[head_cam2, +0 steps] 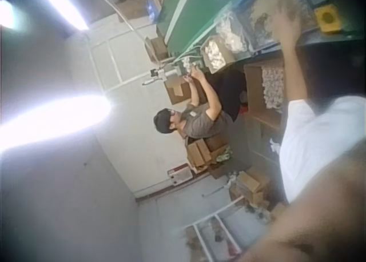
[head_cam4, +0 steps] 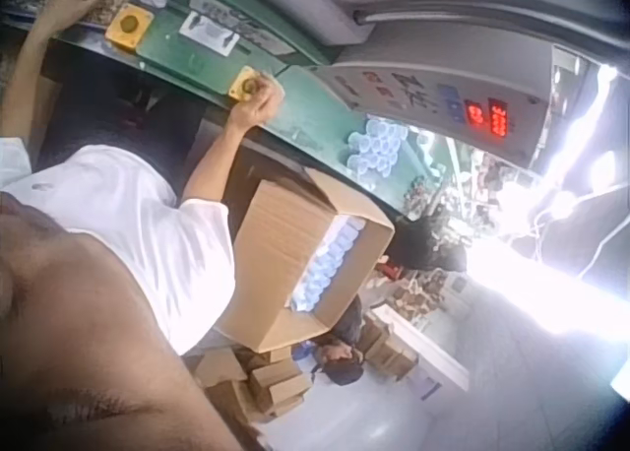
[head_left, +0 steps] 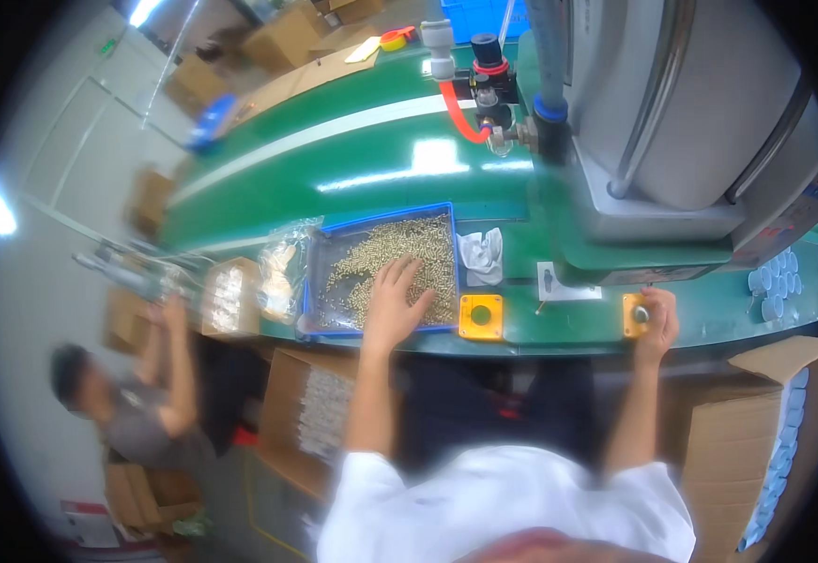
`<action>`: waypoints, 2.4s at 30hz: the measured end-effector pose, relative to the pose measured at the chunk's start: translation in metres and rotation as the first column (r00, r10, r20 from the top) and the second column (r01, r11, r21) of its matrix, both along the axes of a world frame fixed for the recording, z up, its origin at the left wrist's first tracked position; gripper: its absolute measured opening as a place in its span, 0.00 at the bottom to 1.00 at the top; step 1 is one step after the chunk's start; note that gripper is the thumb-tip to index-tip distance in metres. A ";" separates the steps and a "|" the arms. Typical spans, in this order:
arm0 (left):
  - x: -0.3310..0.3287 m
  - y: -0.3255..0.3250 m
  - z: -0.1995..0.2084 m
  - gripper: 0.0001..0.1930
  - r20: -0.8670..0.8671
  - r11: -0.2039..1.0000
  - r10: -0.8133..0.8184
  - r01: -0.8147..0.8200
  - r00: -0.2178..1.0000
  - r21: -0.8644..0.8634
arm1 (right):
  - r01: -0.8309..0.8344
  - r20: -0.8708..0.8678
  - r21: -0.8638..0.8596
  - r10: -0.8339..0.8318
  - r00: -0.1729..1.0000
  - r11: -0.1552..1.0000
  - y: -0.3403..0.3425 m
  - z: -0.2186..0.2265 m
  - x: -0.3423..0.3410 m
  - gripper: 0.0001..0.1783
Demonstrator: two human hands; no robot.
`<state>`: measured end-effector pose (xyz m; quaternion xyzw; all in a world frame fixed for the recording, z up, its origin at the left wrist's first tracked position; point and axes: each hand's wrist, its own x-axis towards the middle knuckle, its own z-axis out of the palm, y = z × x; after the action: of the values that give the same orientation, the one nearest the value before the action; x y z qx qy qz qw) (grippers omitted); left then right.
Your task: Assembling small electronic components using a specialized press machine and then packaging them into a box.
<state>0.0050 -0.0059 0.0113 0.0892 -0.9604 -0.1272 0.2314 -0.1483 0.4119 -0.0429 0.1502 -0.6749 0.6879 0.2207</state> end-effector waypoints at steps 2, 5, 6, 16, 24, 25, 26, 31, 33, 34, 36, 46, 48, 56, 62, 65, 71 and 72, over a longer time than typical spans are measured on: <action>-0.006 0.007 0.005 0.19 0.012 1.000 -0.009 0.009 1.000 -0.027 | -0.009 -0.046 0.091 0.013 0.999 0.996 0.005 -0.003 -0.001 0.18; -0.005 -0.011 0.002 0.18 0.115 0.974 -0.200 0.185 0.973 0.133 | 0.004 -0.077 0.159 0.009 0.997 0.987 -0.001 -0.002 -0.006 0.18; -0.002 -0.011 -0.002 0.18 0.152 0.942 -0.285 0.248 0.946 0.224 | -0.004 -0.091 0.197 0.023 0.996 0.980 0.001 -0.002 -0.006 0.18; 0.007 -0.031 0.009 0.10 0.247 0.876 -0.392 0.278 0.886 0.393 | -0.047 0.009 0.064 0.047 0.999 0.997 0.007 -0.013 -0.006 0.19; 0.060 -0.048 0.042 0.09 0.500 0.980 0.119 -0.182 0.858 0.078 | -0.077 0.028 0.085 0.074 0.997 0.993 0.013 -0.018 -0.008 0.19; 0.060 -0.052 0.036 0.09 0.493 0.979 0.136 -0.192 0.859 0.064 | -0.069 0.027 0.071 0.067 0.997 0.995 0.014 -0.018 -0.007 0.19; 0.056 -0.053 0.032 0.09 0.488 0.980 0.144 -0.193 0.861 0.051 | -0.052 0.027 0.057 0.050 0.998 0.997 0.015 -0.018 -0.006 0.20; 0.027 -0.034 0.013 0.10 0.233 0.962 -0.012 -0.053 0.972 0.269 | -0.048 0.019 0.101 0.046 0.999 0.994 0.013 -0.014 -0.010 0.19; 0.026 -0.027 0.013 0.09 0.200 0.982 0.074 -0.106 0.977 0.157 | -0.042 0.020 0.109 0.040 0.999 0.993 0.012 -0.016 -0.006 0.19; 0.027 -0.026 0.014 0.09 0.179 0.985 0.125 -0.143 0.976 0.096 | -0.047 0.019 0.107 0.045 0.999 0.993 0.008 -0.017 -0.006 0.19; 0.024 -0.022 0.014 0.08 0.146 0.983 0.154 -0.167 0.977 0.081 | -0.058 0.017 0.103 0.056 0.998 0.993 0.011 -0.018 -0.007 0.19; 0.032 -0.022 0.011 0.08 0.065 0.963 0.269 -0.267 0.961 -0.035 | -0.072 0.013 0.099 0.071 0.997 0.992 0.017 -0.015 -0.008 0.18; 0.034 -0.026 0.012 0.08 0.040 0.971 0.239 -0.239 0.970 -0.012 | -0.070 0.009 0.087 0.070 0.998 0.994 0.014 -0.015 -0.009 0.18; 0.034 -0.053 0.000 0.09 0.008 0.978 0.209 -0.209 0.978 0.010 | -0.042 -0.047 0.087 0.047 0.998 0.995 0.001 -0.002 -0.008 0.13; 0.021 -0.010 0.032 0.07 -0.093 0.981 0.032 -0.014 0.995 0.194 | -0.050 -0.096 0.152 0.065 0.993 0.987 0.000 0.007 -0.008 0.15; -0.023 0.045 0.064 0.07 -0.080 0.940 -0.243 0.255 0.967 0.228 | -0.005 -0.101 0.137 0.020 0.995 0.990 0.006 0.008 -0.007 0.13; -0.086 0.102 0.094 0.09 -0.126 0.830 -0.331 0.352 0.935 0.433 | -0.008 -0.103 0.128 0.022 0.994 0.992 0.005 0.010 -0.007 0.13; -0.095 0.105 0.095 0.10 -0.119 0.808 -0.322 0.338 0.939 0.484 | -0.020 -0.090 0.121 0.031 0.995 0.992 0.003 0.010 -0.006 0.13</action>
<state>-0.0897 0.0986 0.1061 -0.0241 -0.8921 -0.4094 0.1899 -0.1545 0.4148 -0.0324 0.2032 -0.7023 0.6411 0.2334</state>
